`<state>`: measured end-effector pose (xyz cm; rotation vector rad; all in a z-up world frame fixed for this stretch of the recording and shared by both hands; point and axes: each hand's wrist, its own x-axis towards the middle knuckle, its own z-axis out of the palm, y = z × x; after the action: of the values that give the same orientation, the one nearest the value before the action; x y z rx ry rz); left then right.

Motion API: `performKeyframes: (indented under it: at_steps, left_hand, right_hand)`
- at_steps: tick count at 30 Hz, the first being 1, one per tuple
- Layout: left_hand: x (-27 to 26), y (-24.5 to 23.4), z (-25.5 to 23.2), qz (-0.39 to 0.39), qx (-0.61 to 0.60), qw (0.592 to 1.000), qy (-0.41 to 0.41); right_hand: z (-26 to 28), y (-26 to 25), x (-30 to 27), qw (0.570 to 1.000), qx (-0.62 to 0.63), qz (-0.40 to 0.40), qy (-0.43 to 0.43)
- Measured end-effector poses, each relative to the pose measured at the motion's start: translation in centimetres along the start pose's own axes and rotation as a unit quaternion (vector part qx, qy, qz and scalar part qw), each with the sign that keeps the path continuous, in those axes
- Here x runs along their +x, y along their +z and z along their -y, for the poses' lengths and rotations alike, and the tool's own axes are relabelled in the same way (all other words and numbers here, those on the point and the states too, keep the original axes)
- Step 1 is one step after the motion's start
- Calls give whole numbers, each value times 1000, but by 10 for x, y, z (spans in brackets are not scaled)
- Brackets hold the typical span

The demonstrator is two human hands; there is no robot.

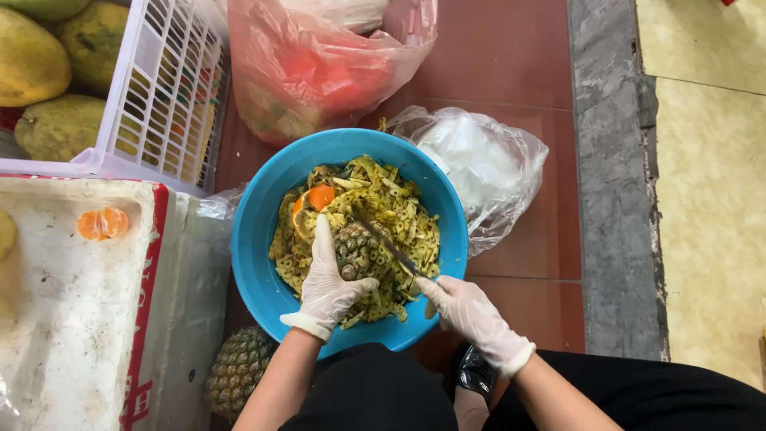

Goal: Peeling and carving the eyes out of a pineapple using a knife

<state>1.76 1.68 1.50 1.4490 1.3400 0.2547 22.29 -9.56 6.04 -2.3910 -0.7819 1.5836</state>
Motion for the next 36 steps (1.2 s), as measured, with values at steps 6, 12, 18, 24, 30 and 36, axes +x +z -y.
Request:
performKeyframes:
  at_steps: [6, 12, 18, 24, 30, 36]
  left_hand:
    - [24, 26, 58, -26, -22, 999, 3]
    - [23, 29, 53, -33, -2, 999, -26]
    - [13, 17, 25, -27, 6, 997, -69]
    - [-1, 19, 8, -22, -5, 992, -126]
    - [-3, 13, 16, -27, -50, 989, -140]
    - [-10, 7, 10, -16, -64, 987, -147]
  right_hand:
    - [-47, 27, 18, 951, -297, -69, -58]
    - [-45, 24, 16, 946, -311, -68, -59]
    - [25, 9, 3, 952, -307, -15, -14]
    - [57, 20, 42, 975, -219, -14, -46]
    - [56, 14, 20, 984, -177, 12, -32]
    - [37, 4, 9, 974, -226, 18, 23]
